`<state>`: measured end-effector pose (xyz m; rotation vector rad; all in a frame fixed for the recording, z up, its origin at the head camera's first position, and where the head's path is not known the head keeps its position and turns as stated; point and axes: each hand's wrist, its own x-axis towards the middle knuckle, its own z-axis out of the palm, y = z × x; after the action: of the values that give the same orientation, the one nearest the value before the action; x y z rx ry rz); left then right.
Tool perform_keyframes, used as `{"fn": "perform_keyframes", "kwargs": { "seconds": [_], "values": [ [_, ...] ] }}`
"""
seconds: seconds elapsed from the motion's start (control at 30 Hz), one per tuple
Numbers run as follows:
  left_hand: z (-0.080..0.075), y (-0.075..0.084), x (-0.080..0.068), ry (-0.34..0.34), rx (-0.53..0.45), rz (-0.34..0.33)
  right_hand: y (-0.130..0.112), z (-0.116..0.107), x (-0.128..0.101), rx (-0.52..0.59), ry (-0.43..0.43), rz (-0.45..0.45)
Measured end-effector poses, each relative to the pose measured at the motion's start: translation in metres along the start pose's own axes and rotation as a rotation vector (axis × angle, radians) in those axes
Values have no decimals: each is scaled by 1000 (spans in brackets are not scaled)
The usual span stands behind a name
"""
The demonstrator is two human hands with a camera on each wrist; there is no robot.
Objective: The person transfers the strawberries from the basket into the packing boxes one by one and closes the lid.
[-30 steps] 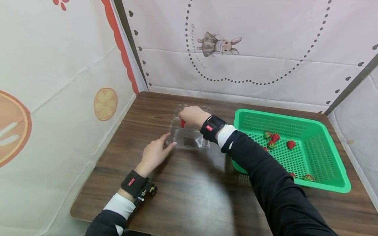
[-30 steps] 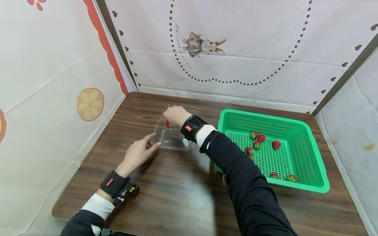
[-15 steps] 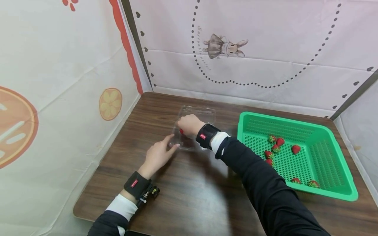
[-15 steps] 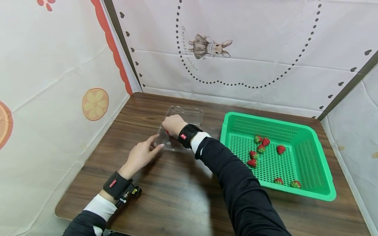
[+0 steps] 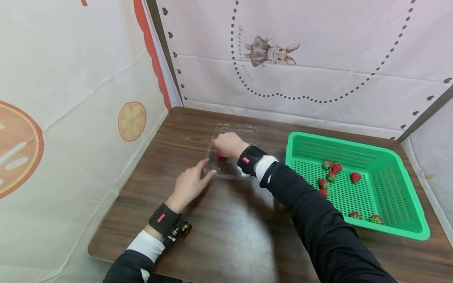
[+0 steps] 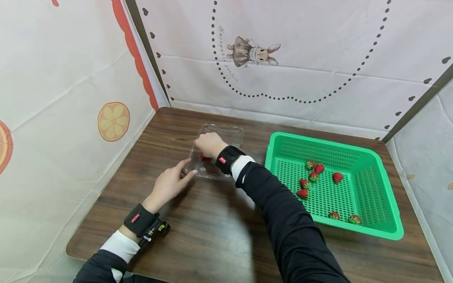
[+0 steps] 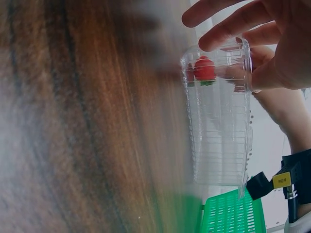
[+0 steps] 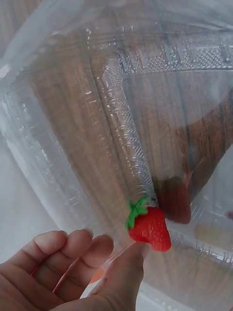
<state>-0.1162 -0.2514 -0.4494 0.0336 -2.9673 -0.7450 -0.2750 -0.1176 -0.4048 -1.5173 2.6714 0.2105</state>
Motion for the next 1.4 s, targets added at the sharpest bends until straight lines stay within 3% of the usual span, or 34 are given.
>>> {"fn": "perform_keyframes", "kwargs": {
  "seconds": [0.57, 0.77, 1.1, 1.4],
  "values": [
    [-2, 19, 3, 38, 1, 49, 17, -14, -26, 49, 31, 62],
    [-10, 26, 5, 63, -6, 58, 27, -28, -39, 92, 78, 98],
    [-25, 34, 12, 93, -3, 68, 59, -44, -65, 79, 77, 167],
    [-41, 46, 21, 165, 19, 122, 81, -58, -88, 139, 107, 201]
  ]
}}
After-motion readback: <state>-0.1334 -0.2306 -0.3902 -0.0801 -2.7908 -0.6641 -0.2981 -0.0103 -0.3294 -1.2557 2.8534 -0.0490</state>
